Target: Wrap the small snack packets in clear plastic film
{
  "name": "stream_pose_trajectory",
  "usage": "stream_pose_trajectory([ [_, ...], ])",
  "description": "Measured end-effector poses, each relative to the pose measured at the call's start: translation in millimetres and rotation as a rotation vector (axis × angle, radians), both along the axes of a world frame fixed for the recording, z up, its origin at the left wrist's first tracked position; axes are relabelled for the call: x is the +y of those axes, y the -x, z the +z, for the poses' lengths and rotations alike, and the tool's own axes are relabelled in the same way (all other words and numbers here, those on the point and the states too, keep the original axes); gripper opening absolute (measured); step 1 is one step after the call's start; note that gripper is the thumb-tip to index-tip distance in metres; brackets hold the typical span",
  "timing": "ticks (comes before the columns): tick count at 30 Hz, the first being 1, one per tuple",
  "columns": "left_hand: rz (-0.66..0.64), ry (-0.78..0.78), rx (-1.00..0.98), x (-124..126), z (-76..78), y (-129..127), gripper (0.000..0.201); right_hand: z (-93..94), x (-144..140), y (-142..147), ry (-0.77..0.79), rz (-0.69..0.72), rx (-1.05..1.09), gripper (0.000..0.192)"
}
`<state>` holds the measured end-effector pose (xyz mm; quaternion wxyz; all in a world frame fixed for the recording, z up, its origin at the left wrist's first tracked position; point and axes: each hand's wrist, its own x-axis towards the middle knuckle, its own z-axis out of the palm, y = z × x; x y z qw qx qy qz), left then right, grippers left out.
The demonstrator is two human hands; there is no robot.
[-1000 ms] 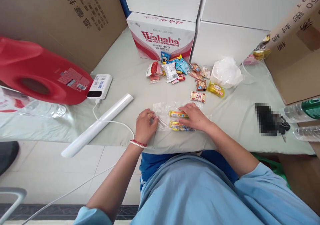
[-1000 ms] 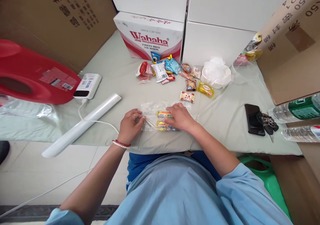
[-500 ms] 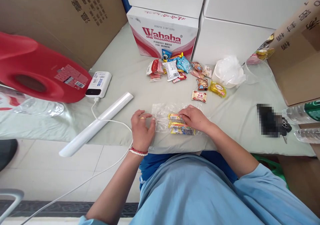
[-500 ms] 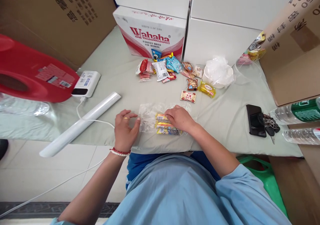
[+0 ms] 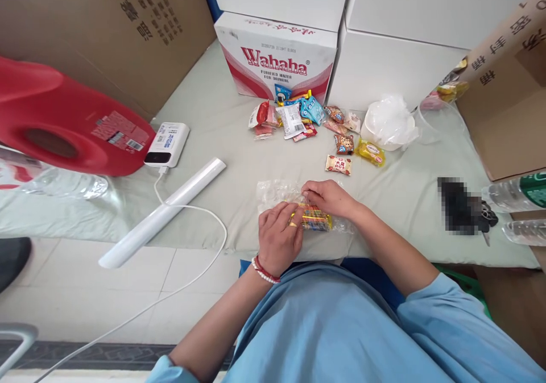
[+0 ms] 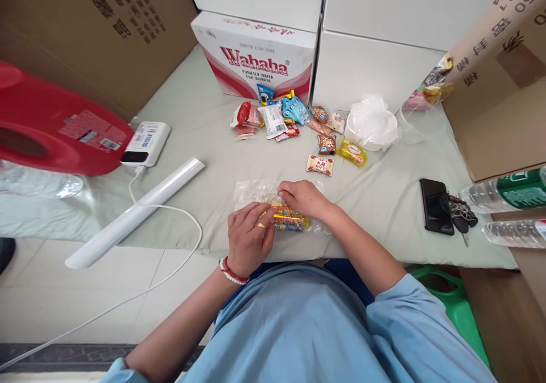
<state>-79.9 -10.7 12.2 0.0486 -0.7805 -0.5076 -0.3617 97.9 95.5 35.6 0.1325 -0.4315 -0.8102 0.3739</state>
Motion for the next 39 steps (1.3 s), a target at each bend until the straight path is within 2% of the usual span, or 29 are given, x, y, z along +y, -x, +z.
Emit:
stream_pose_trajectory([
  [5, 0.002, 0.204, 0.131, 4, -16.8, -8, 0.034, -4.5, 5, -1, 0.059, 0.055, 0.024, 0.021],
  [8, -0.002, 0.302, 0.136, 7, -22.0, -10, 0.033, -7.6, 17, -4, -0.077, -0.051, -0.065, 0.024],
  [11, 0.003, 0.331, 0.136, 8, -22.4, -11, 0.032, -9.4, 27, -4, -0.253, -0.101, -0.251, 0.031],
  [13, 0.027, 0.316, 0.152, 8, -21.0, -11, 0.031, -10.0, 32, 0, -0.241, -0.064, -0.348, 0.033],
  [15, 0.054, 0.293, 0.169, 8, -19.0, -12, 0.028, -9.6, 37, 2, -0.181, -0.022, -0.375, 0.018],
  [17, 0.055, 0.286, 0.185, 9, -16.4, -11, 0.027, -7.5, 43, 3, -0.135, 0.016, -0.322, 0.008],
  [21, 0.006, 0.332, 0.221, 12, -10.1, -9, 0.028, 1.8, 47, -4, -0.110, 0.045, -0.150, 0.007],
  [23, 0.001, 0.355, 0.236, 14, -7.6, -8, 0.028, 7.8, 40, -8, -0.049, 0.062, -0.074, 0.009],
  [26, -0.001, 0.376, 0.207, 15, -8.2, -7, 0.026, 14.0, 18, -13, 0.058, 0.160, 0.033, 0.016],
  [29, -0.025, 0.369, 0.059, 13, -15.8, -2, 0.024, 11.0, -12, -16, 0.007, 0.242, 0.108, 0.021],
  [31, -0.047, 0.368, -0.116, 9, -22.8, 4, 0.024, 2.9, -31, -19, -0.059, 0.233, 0.117, 0.024],
  [34, -0.038, 0.459, -0.440, 2, -30.0, 17, 0.026, -12.7, -53, -20, -0.174, 0.224, 0.003, 0.027],
  [36, 0.046, 0.528, -0.632, 0, -30.6, 27, 0.025, -20.2, -64, -18, -0.260, 0.240, -0.142, 0.027],
  [39, 0.306, 0.522, -0.827, 6, -27.0, 42, 0.020, -22.9, -75, -9, -0.340, 0.229, -0.320, 0.026],
])
